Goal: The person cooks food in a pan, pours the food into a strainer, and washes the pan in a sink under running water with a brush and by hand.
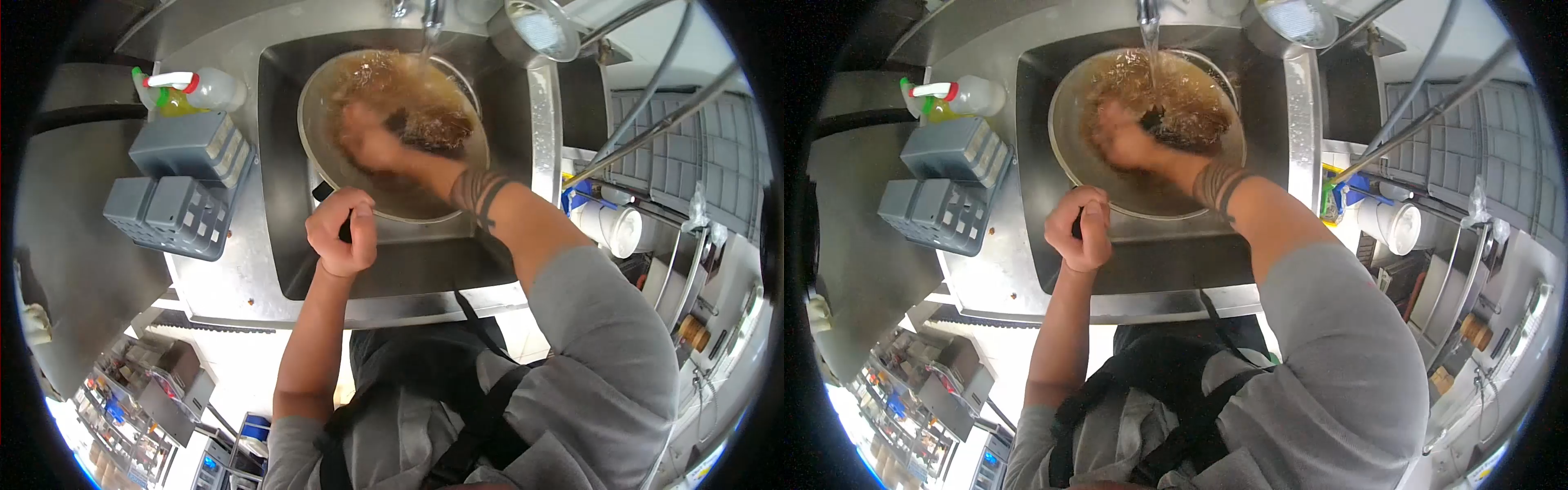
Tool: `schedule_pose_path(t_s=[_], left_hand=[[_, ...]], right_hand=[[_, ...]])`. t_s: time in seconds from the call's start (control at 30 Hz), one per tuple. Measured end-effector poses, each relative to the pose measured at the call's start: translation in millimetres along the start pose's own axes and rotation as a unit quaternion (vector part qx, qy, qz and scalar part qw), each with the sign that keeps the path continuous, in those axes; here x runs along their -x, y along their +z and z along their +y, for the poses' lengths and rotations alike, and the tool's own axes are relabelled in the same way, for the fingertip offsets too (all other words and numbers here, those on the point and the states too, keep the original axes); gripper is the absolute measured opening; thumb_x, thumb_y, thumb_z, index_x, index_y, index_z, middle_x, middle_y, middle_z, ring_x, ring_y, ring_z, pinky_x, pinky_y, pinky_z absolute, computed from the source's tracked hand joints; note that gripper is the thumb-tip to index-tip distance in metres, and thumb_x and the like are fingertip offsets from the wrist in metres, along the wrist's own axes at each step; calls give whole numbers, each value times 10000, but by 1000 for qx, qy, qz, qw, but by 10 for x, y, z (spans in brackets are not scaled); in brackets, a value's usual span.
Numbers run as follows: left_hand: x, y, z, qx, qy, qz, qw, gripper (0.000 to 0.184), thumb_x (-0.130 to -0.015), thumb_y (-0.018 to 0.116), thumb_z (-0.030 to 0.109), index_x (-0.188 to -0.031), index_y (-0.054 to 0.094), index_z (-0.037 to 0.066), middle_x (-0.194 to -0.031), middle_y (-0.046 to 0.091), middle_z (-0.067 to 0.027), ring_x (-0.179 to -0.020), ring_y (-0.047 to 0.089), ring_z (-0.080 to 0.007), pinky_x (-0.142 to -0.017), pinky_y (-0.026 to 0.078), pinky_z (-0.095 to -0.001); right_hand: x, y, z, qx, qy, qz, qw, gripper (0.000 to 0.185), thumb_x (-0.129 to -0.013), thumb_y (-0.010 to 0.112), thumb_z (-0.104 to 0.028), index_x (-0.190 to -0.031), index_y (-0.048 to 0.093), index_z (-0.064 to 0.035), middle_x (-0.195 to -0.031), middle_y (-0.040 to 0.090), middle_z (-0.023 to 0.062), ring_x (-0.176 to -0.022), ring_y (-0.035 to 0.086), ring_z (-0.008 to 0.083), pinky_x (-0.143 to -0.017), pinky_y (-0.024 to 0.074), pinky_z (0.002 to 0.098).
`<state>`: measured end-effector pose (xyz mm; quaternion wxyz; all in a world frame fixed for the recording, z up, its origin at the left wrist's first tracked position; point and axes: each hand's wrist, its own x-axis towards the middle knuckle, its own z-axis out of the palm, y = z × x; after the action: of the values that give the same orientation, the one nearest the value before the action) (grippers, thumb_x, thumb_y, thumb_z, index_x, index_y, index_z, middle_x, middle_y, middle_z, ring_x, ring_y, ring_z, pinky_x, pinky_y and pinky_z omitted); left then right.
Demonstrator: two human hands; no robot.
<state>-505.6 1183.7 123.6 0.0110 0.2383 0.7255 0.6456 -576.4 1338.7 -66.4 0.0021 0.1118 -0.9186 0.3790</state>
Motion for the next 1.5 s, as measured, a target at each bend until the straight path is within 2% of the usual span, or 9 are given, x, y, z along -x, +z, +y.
schedule_pose_path(t_s=[0.03,0.3,0.43,0.53,0.87,1.07,1.17,1.27,1.5], left_hand=[[-21,-5,53,-20,4,2,1000,69,-809,556,-50,-813,625,-55,-714,640,-131,-596,611,-208,-592,519,-305],[-811,438,968,-117,87,43,988,67,-840,634,55,-844,677,3,-699,667,-148,-602,664,-240,-595,526,-331],[-1277,636,1625,-214,41,-58,974,185,-809,617,185,-771,682,16,-642,642,-212,-644,658,-386,-607,532,-417],[-1353,673,1957,-259,37,-131,956,213,-845,633,218,-865,692,15,-651,648,-146,-572,627,-210,-610,506,-328],[-398,8,1009,-150,343,-222,900,131,-699,624,-43,-814,655,12,-707,645,-91,-556,621,-253,-553,513,-332],[-84,-55,557,-135,274,-229,924,139,-643,636,8,-772,629,59,-644,582,-76,-535,572,-267,-525,479,-343],[171,11,262,-128,254,-279,917,149,-617,661,31,-752,616,74,-646,564,-62,-582,580,-256,-572,493,-358],[320,182,151,-118,223,-322,913,141,-620,678,76,-716,575,94,-659,546,-54,-626,585,-258,-600,494,-382],[404,591,9,-97,157,-395,900,169,-652,704,123,-731,555,109,-682,574,-63,-656,616,-289,-600,499,-410]], right_hand=[[130,269,-239,-99,11,156,983,436,-946,563,-249,-1284,561,27,-1396,487,302,-1351,392,488,-1140,306,496],[1077,-2418,-1719,-174,302,-323,880,833,-950,416,-716,-1091,711,51,-1036,708,207,-954,632,267,-851,487,358],[1625,-2677,-1428,-106,280,-380,875,429,-1007,588,-337,-1142,696,56,-1000,735,83,-914,625,129,-882,498,275],[2098,-2566,-1237,-350,228,-281,864,305,-940,704,-221,-1091,724,43,-895,726,26,-847,622,99,-824,505,256],[2449,-1975,-736,-586,458,53,667,218,-974,641,-135,-1118,616,27,-1001,686,129,-861,728,255,-666,608,323],[1990,-1644,-537,-457,370,75,805,279,-934,666,-115,-1183,658,12,-1049,708,111,-924,693,185,-771,584,326],[1715,-1381,-382,-68,271,68,958,351,-902,617,-107,-1234,646,1,-1243,661,165,-1056,680,298,-962,522,338],[1522,-976,-39,119,93,25,988,415,-912,565,-76,-1320,599,-9,-1341,605,173,-1228,592,298,-1051,458,328],[1095,-437,84,182,268,-200,925,636,-1058,291,-398,-1530,269,29,-1637,191,168,-1518,175,315,-1209,202,518]])
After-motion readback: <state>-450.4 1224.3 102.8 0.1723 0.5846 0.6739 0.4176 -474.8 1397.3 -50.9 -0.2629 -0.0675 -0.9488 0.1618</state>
